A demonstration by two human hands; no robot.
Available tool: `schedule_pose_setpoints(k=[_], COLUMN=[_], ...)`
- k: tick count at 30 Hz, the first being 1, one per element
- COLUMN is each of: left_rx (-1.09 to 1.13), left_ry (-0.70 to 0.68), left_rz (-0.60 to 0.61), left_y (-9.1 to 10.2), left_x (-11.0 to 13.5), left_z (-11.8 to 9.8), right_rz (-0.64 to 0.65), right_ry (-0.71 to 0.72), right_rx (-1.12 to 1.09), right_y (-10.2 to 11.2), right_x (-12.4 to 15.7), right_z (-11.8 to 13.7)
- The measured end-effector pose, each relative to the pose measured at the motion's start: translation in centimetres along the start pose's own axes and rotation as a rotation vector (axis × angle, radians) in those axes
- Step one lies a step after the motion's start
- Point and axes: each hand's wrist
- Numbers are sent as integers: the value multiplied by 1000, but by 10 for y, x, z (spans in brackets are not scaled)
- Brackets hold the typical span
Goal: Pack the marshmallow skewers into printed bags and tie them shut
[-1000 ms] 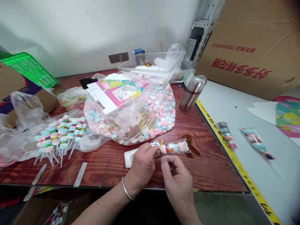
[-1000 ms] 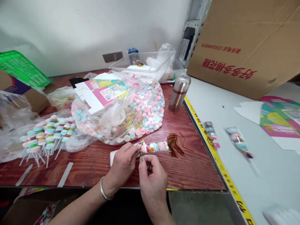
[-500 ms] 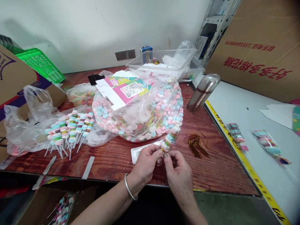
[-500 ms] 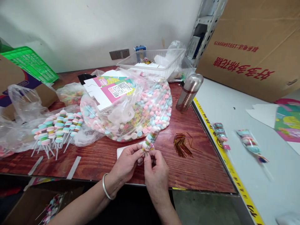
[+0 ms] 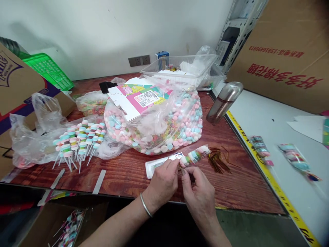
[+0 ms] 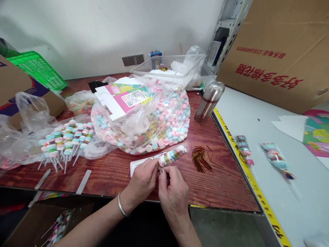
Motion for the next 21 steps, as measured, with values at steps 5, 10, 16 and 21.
schedule_pose_setpoints(k=[5,10,16,21], left_rx=[134,173,452,1230], left_ry=[77,110,184,321], left_rz=[-46,-38,-4,183], left_y=[-1,-1,-1,15], left_x=[-4,-4,-6,-17], left_z=[-6,-11,-17,-25], right_rz=[-15,-73,-121,-71], right_ry=[-28,-39,-76,240], right_rx=[-102,-86,-39,66], right_y=[-1,-4,0,14], right_x=[0,-1,-5,-10], right_z=[8,12,16,18])
Point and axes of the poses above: each hand's wrist, its own x-axis away from the middle knuckle, its own y-axis out of the back of the hand, z = x × y, and after that the axes turned 1 degree about -x, right-handed
